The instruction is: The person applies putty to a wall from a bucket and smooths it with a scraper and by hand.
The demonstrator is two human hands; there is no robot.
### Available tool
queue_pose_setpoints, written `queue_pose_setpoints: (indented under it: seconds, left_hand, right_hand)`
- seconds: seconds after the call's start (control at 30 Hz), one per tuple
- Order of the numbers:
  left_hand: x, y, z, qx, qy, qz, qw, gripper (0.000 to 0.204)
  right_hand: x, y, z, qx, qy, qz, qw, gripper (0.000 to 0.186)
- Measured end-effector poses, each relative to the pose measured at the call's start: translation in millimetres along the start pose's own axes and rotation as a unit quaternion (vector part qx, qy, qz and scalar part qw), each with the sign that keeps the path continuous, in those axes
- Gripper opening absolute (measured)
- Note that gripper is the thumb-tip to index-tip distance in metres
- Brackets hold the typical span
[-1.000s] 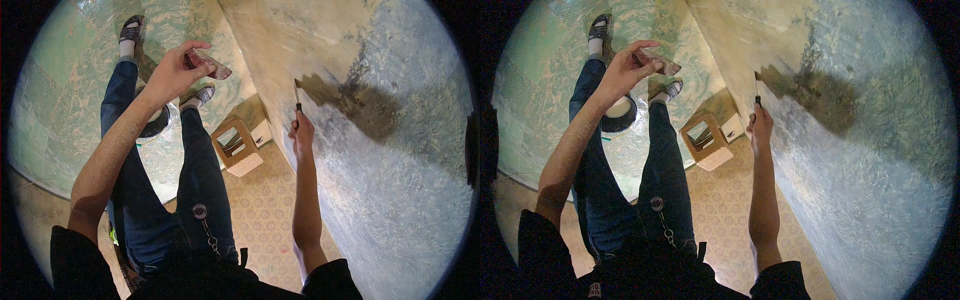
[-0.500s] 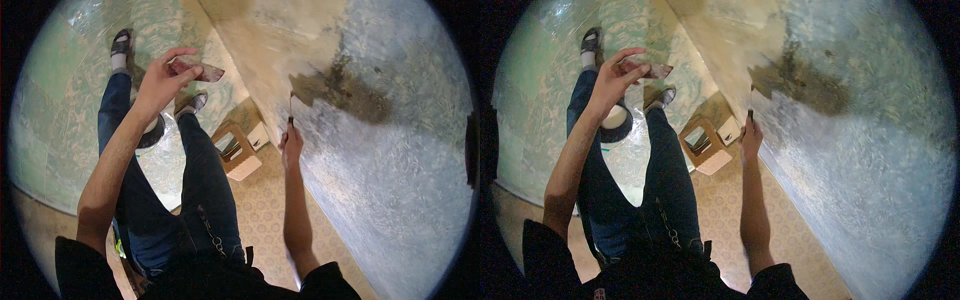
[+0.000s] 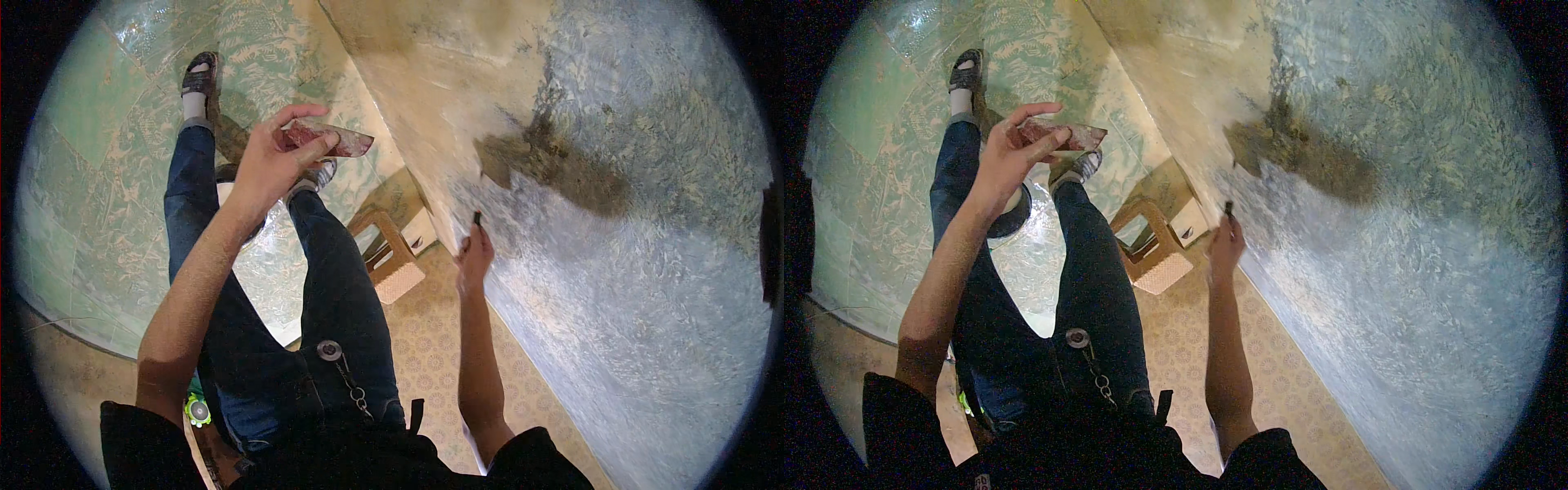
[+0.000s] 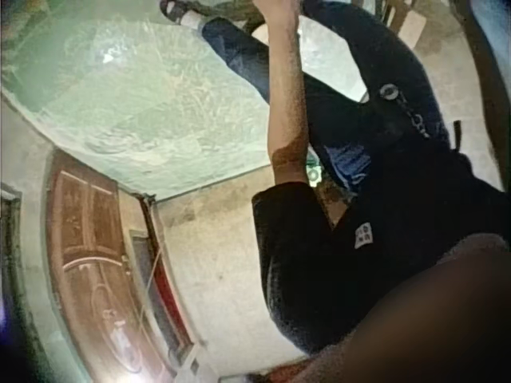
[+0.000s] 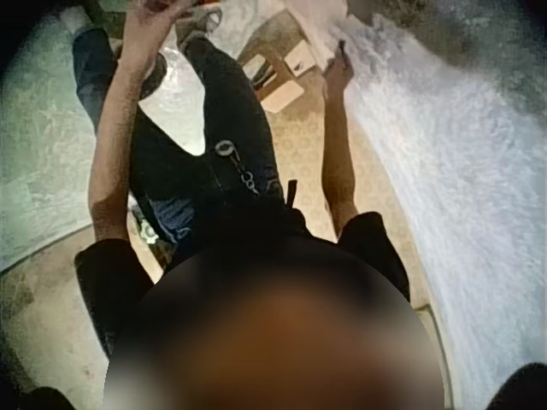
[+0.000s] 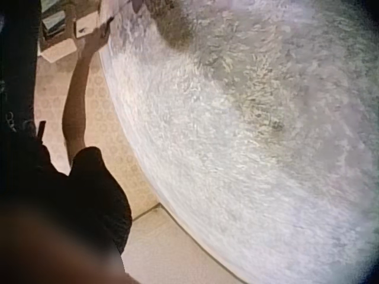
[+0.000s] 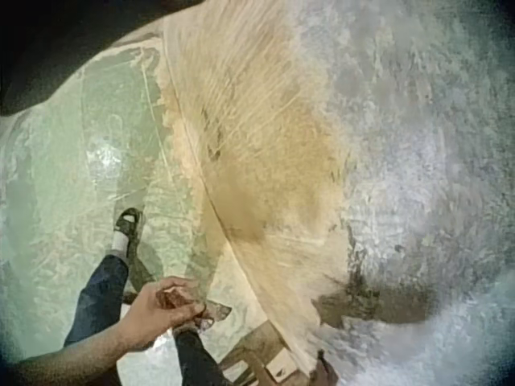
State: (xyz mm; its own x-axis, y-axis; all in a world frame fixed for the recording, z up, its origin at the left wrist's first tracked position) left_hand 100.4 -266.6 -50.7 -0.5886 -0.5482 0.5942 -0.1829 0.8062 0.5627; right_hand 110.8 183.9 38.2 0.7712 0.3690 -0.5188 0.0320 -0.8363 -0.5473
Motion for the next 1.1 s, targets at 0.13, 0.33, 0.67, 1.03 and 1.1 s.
queue_pose_setpoints:
  seconds: [0.13, 0.33, 0.67, 1.03, 1.1]
  left_hand:
    - [-7, 12, 7, -0.008, -0.004, 0.009, 1.0, 0.039]
    - [-11, 20, -1, 0.013, -0.03, 0.007, 0.999, 0.04]
    - [-52, 56, 7, -0.012, -0.051, 0.021, 0.998, 0.041]
    - [-89, 55, 16, -0.012, -0.065, 0.045, 0.997, 0.041]
    - [-93, 52, 15, -0.007, -0.069, 0.04, 0.997, 0.04]
  right_hand:
    - [-16, -11, 30, -0.046, -0.006, -0.069, 0.997, 0.02]
    - [3, 28, 0, -0.043, 0.03, 0.025, 0.998, 0.025]
    - [-6, 3, 43, -0.04, -0.062, -0.092, 0.993, 0.03]
    - [6, 23, 18, -0.02, -0.022, 0.069, 0.997, 0.023]
    - [7, 10, -8, 0.011, 0.003, 0.079, 0.997, 0.025]
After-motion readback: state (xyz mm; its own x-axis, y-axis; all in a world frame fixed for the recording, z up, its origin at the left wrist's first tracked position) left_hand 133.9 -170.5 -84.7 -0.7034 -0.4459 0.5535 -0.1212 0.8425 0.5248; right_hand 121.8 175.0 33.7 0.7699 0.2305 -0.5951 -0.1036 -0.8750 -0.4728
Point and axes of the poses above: each hand's wrist, its own z-axis towards the middle knuckle, its own y-axis out of the palm, x = y × z, the point moved 9 cm from there along z, towards the middle knuckle, and after that the axes turned 12 degrees about -x, right-handed, at the moved point
